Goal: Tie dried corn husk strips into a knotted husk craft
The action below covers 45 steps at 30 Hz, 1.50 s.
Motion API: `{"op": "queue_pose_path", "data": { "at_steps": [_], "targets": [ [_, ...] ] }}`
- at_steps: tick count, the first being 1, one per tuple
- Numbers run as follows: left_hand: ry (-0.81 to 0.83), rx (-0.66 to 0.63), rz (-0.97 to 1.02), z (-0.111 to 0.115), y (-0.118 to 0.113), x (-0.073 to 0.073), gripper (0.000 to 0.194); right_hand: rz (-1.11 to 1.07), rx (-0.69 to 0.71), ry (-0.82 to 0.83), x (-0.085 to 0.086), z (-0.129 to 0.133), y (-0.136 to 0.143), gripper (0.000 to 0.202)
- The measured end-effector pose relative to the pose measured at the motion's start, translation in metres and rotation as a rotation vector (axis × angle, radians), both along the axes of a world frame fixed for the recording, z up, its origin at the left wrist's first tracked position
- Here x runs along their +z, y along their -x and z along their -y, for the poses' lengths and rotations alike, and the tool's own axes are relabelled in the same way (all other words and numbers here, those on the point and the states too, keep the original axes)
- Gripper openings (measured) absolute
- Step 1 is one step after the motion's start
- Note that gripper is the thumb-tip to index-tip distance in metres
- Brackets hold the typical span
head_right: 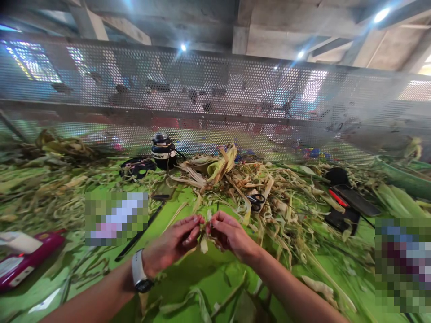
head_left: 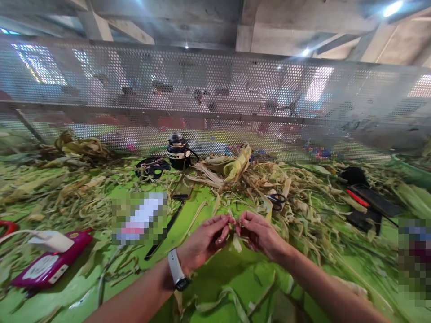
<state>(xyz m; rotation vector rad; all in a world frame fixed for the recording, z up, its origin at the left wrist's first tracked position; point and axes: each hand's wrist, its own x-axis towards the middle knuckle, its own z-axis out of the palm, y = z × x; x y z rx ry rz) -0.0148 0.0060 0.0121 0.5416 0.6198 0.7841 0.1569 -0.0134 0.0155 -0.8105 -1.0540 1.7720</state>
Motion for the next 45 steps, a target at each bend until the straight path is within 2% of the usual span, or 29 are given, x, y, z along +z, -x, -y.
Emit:
{"op": "queue_pose_path", "data": {
  "at_steps": [6, 10, 17, 20, 24, 26, 28, 31, 35, 39, 42, 45],
  "targets": [
    [-0.097, -0.028, -0.227, -0.002, -0.001, -0.003, 0.026, 0.147, 0.084, -0.052, 0.007, 0.003, -0.006, 0.028],
    [-0.153, -0.045, -0.312, -0.003, 0.001, -0.001, 0.028, 0.215, 0.125, -0.062, 0.009, 0.003, -0.008, 0.031],
    [-0.319, -0.035, -0.359, -0.007, 0.004, -0.004, 0.028, 0.183, 0.055, -0.144, 0.006, -0.001, -0.011, 0.035],
    [-0.356, -0.04, -0.389, -0.008, 0.006, -0.002, 0.027, 0.46, -0.036, -0.306, 0.007, -0.003, -0.015, 0.032],
    [-0.38, -0.03, -0.437, -0.009, 0.008, 0.002, 0.029, 1.011, -0.058, -0.678, 0.013, -0.002, -0.022, 0.019],
    [-0.381, -0.027, -0.468, -0.01, 0.008, 0.003, 0.03, 1.146, -0.023, -0.832, 0.016, -0.001, -0.025, 0.01],
    [-0.37, -0.023, -0.48, -0.01, 0.009, 0.003, 0.028, 1.201, -0.017, -0.903, 0.019, -0.001, -0.027, 0.013],
    [-0.368, -0.026, -0.459, -0.011, 0.009, 0.002, 0.026, 1.202, -0.018, -0.892, 0.026, 0.0, -0.03, 0.014],
    [-0.387, -0.037, -0.476, -0.009, 0.008, 0.002, 0.032, 1.061, 0.039, -0.886, 0.035, 0.004, -0.028, 0.011],
    [-0.457, -0.136, -0.538, -0.003, 0.005, 0.004, 0.036, 0.966, 0.028, -0.888, 0.038, 0.011, -0.019, 0.013],
    [-0.566, -0.217, -0.567, 0.003, 0.003, 0.005, 0.039, 0.89, 0.091, -0.803, 0.034, 0.014, -0.013, 0.015],
    [-0.693, -0.206, -0.626, 0.006, 0.003, 0.006, 0.038, 0.795, 0.129, -0.63, 0.027, 0.013, -0.011, 0.018]
  ]
}}
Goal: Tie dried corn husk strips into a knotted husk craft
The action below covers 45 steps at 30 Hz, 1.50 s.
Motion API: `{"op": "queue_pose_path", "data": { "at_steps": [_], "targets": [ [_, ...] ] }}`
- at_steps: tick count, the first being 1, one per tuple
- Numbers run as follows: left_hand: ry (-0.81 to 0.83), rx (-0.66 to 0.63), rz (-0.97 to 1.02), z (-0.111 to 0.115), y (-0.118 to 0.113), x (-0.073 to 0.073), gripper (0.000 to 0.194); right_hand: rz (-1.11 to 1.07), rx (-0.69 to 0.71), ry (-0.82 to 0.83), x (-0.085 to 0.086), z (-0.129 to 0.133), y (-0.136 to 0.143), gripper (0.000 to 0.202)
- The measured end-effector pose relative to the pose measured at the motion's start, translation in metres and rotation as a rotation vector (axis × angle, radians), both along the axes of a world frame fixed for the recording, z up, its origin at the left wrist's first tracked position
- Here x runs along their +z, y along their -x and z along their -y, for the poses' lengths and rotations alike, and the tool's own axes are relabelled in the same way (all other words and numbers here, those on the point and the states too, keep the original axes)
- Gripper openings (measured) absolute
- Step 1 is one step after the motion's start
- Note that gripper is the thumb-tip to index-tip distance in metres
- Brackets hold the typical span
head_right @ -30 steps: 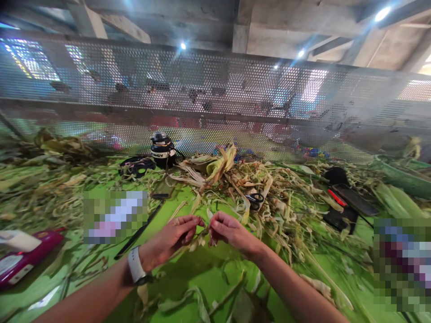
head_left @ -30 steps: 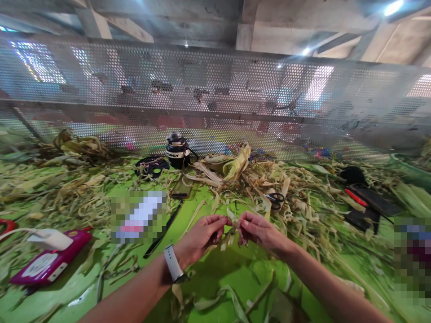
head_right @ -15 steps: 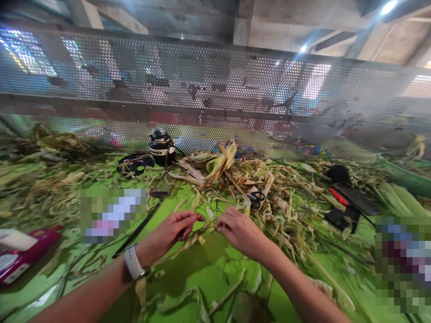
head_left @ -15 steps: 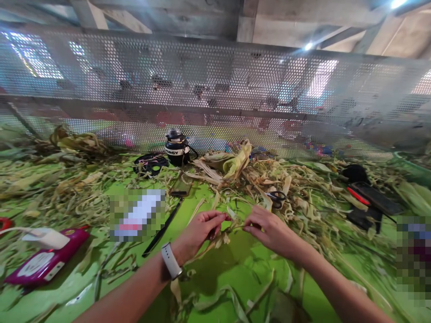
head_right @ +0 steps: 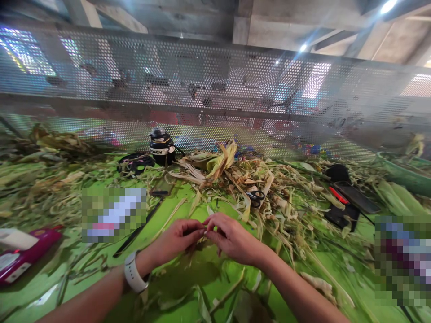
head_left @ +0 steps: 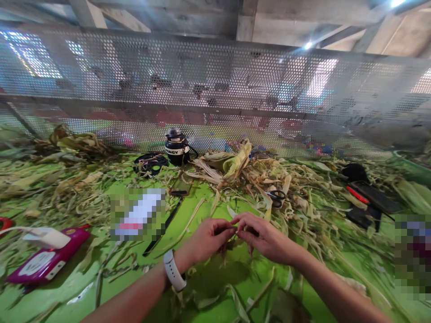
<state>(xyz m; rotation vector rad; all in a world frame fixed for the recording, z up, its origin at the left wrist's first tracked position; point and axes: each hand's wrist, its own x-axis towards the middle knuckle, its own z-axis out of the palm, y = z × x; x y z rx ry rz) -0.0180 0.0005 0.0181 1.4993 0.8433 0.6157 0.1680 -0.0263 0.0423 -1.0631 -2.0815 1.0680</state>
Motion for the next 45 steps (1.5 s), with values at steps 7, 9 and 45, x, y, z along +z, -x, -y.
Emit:
{"op": "queue_pose_path", "data": {
  "at_steps": [7, 9, 45],
  "targets": [
    [-0.028, 0.036, 0.014, 0.0, 0.002, 0.002, 0.036, -0.14, -0.046, 0.31, -0.012, -0.005, -0.002, 0.026],
    [-0.059, 0.047, 0.002, 0.0, 0.002, 0.002, 0.032, -0.147, -0.042, 0.348, -0.014, -0.006, -0.001, 0.029],
    [-0.379, 0.267, 0.107, 0.0, -0.006, -0.015, 0.036, -0.473, -0.128, 0.452, -0.026, 0.003, 0.015, 0.031]
  ]
}}
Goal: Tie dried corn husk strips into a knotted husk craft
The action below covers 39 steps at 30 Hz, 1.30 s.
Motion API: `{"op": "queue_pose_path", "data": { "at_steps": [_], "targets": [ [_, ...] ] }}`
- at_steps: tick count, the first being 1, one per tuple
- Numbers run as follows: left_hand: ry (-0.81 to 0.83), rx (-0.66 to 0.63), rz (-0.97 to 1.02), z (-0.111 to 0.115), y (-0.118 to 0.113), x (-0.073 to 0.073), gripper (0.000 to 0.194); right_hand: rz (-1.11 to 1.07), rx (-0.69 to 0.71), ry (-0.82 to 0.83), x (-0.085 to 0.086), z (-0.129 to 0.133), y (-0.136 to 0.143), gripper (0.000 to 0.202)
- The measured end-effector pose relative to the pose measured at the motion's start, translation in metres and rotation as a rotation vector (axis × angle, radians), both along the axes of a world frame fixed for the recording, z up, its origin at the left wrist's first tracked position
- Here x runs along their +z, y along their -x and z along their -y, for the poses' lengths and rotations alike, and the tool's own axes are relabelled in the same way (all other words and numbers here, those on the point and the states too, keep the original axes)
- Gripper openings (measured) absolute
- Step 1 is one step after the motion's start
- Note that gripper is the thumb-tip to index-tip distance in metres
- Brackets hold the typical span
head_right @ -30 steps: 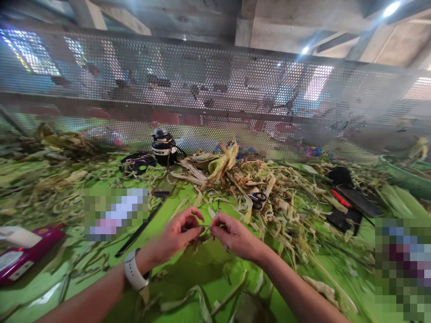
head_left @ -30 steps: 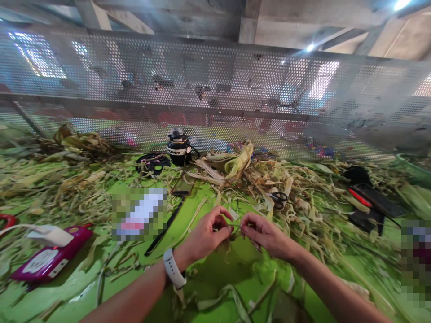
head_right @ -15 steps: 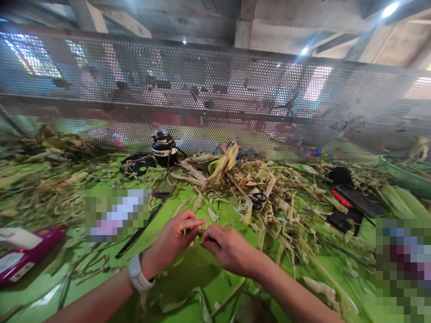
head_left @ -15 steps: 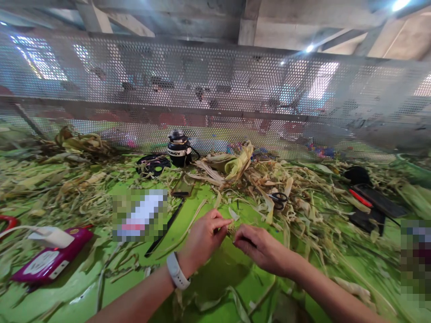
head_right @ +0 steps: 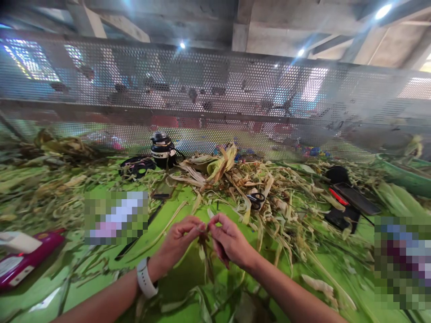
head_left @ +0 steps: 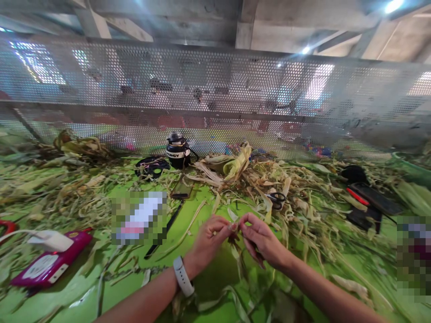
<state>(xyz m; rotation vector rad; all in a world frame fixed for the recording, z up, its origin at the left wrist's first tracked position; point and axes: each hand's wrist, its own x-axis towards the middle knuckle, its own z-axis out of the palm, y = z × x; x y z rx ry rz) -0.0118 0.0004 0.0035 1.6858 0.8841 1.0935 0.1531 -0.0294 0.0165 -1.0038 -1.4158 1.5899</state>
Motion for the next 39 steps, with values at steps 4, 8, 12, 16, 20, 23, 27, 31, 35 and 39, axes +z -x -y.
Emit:
{"op": "queue_pose_path", "data": {
  "at_steps": [4, 8, 12, 16, 20, 23, 27, 31, 35, 39],
  "targets": [
    [0.062, -0.084, 0.005, 0.004, 0.0, 0.002, 0.02, 0.035, -0.093, -0.027, -0.004, -0.004, 0.002, 0.036],
    [0.213, -0.117, 0.084, 0.007, -0.002, 0.002, 0.011, 0.03, -0.125, -0.088, -0.01, -0.006, 0.003, 0.036],
    [0.363, -0.153, 0.196, 0.008, -0.003, 0.002, 0.009, 0.043, -0.128, -0.125, -0.013, -0.009, 0.001, 0.035],
    [0.433, -0.074, 0.221, 0.006, 0.0, 0.007, 0.009, 0.105, -0.131, -0.112, -0.008, -0.011, -0.004, 0.037],
    [0.425, 0.045, 0.212, 0.003, 0.004, 0.012, 0.016, 0.262, -0.092, -0.166, 0.001, -0.018, -0.014, 0.038],
    [0.43, 0.051, 0.255, 0.001, 0.006, 0.013, 0.017, 0.353, -0.028, -0.2, 0.003, -0.025, -0.022, 0.039],
    [0.41, 0.087, 0.344, -0.003, 0.008, 0.013, 0.017, 0.394, -0.043, -0.152, -0.002, -0.034, -0.031, 0.043],
    [0.443, 0.099, 0.548, -0.007, 0.009, 0.009, 0.011, 0.396, -0.124, -0.161, -0.007, -0.041, -0.034, 0.047],
    [0.595, -0.047, 0.674, -0.005, 0.008, 0.007, 0.01, 0.386, -0.191, -0.214, -0.01, -0.043, -0.034, 0.046],
    [0.639, -0.123, 0.665, -0.001, 0.009, 0.008, 0.015, 0.365, -0.268, -0.254, -0.012, -0.042, -0.032, 0.044]
  ]
}}
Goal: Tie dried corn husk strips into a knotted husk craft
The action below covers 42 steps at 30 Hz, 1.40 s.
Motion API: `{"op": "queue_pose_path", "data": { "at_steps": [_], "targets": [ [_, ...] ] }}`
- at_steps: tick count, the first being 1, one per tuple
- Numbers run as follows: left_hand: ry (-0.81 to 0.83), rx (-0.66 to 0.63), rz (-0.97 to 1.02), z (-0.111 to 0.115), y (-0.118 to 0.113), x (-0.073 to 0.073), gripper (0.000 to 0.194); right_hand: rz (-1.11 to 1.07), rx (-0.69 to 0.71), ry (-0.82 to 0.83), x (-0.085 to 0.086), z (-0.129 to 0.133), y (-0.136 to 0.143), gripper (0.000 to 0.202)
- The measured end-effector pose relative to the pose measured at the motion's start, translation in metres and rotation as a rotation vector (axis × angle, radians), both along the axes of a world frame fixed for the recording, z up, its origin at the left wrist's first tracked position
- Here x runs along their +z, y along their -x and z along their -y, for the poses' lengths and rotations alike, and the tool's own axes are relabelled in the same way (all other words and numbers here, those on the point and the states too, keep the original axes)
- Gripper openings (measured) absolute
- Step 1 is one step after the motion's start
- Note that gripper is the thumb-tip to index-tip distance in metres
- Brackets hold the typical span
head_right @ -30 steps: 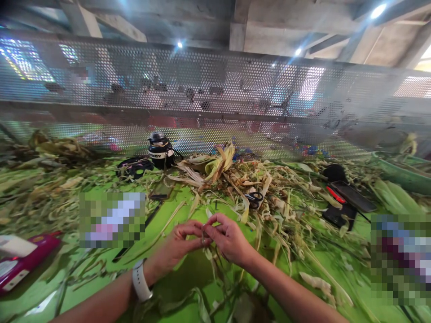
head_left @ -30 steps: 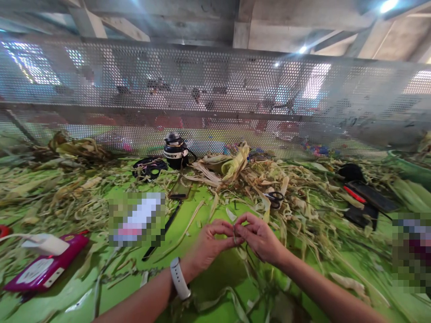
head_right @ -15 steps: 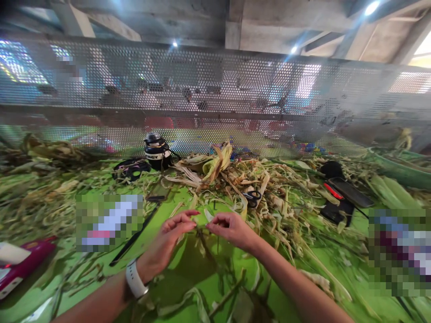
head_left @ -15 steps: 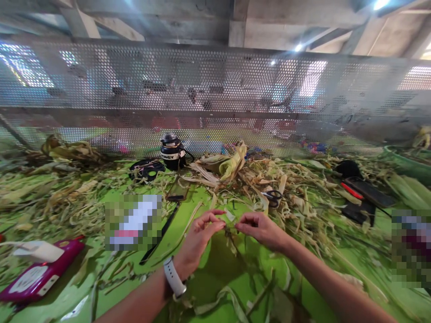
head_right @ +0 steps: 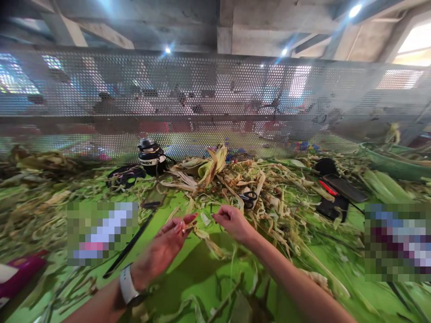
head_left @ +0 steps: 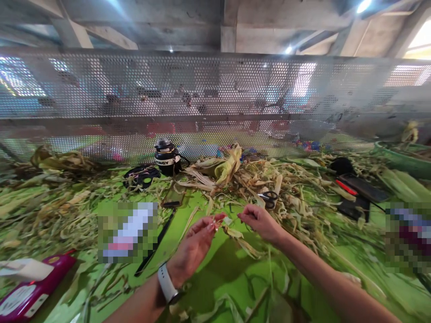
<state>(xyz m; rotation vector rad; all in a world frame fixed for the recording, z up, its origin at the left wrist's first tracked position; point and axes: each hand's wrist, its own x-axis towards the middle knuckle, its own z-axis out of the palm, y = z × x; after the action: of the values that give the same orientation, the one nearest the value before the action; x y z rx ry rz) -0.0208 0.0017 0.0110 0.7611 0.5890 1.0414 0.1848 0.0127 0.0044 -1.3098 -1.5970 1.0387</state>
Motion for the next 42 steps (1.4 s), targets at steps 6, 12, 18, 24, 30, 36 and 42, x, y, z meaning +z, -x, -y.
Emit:
{"op": "queue_pose_path", "data": {
  "at_steps": [6, 12, 18, 24, 30, 36, 42],
  "targets": [
    [-0.037, -0.073, -0.021, -0.003, 0.004, -0.001, 0.009, -0.028, -0.071, -0.033, -0.002, 0.0, 0.002, 0.043],
    [0.171, 0.043, 0.08, -0.011, -0.001, -0.002, 0.01, -0.212, -0.008, 0.089, 0.011, 0.009, 0.003, 0.04],
    [0.426, -0.024, -0.061, -0.009, -0.008, -0.006, 0.047, -0.606, 0.107, 0.286, 0.018, 0.021, 0.012, 0.031],
    [0.136, -0.145, -0.218, 0.011, -0.012, -0.005, 0.055, -0.779, 0.141, 0.346, 0.018, 0.026, 0.017, 0.022],
    [-0.064, -0.191, -0.158, 0.022, -0.023, -0.006, 0.04, -0.853, 0.254, 0.371, 0.02, 0.034, 0.028, 0.021],
    [-0.069, -0.074, -0.278, 0.008, -0.012, 0.0, 0.042, -0.764, 0.268, 0.351, 0.028, 0.032, 0.014, 0.025],
    [-0.003, 0.271, -0.31, -0.021, 0.013, 0.011, 0.032, -0.38, 0.199, 0.216, 0.042, 0.016, -0.028, 0.031]
  ]
}}
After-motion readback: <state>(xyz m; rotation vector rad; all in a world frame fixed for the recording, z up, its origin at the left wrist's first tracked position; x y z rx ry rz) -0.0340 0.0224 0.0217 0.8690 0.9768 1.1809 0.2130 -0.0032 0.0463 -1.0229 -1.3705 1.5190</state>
